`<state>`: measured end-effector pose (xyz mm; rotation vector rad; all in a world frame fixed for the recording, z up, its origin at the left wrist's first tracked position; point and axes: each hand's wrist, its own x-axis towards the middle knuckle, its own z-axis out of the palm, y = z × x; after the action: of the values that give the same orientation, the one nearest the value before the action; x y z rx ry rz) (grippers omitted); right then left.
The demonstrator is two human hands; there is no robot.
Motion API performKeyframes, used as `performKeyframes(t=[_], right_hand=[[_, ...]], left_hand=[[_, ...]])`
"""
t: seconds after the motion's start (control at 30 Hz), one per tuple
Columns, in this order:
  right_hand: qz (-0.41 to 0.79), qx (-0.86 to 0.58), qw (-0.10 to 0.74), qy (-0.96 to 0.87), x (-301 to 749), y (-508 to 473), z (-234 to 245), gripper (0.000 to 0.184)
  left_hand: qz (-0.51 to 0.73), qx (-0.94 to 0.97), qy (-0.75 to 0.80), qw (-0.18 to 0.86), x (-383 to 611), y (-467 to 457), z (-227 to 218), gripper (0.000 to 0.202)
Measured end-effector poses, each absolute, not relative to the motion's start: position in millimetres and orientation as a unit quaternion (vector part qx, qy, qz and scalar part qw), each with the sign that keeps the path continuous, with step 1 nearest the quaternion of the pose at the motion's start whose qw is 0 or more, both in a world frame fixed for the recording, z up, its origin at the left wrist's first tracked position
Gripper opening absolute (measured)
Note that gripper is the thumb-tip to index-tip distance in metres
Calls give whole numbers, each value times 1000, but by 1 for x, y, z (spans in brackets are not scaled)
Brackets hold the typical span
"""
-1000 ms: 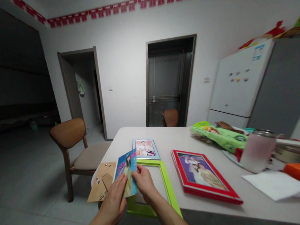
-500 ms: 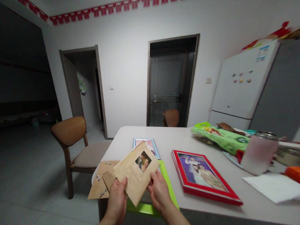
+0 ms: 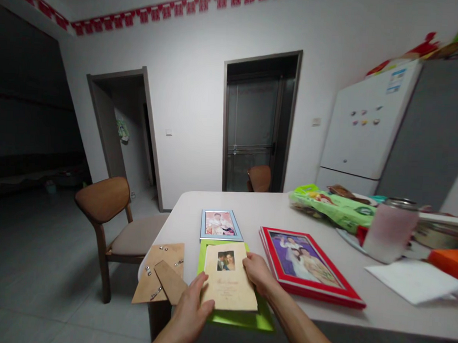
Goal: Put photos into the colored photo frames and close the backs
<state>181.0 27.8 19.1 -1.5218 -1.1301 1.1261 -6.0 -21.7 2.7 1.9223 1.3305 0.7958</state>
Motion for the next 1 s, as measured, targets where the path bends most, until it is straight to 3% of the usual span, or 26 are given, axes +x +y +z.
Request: performKeyframes(t=[0.43, 0.87, 1.0], right_hand=[[336, -692, 430, -473, 191, 46, 6, 43], [289, -704, 383, -523, 183, 46, 5, 45], [203, -735, 337, -552, 179, 47, 8, 36]], left_hand=[[287, 776, 480, 291, -14, -21, -8, 60], [244, 793, 472, 299, -19, -22, 3, 64], [228, 812, 459, 277, -20, -22, 4, 51]])
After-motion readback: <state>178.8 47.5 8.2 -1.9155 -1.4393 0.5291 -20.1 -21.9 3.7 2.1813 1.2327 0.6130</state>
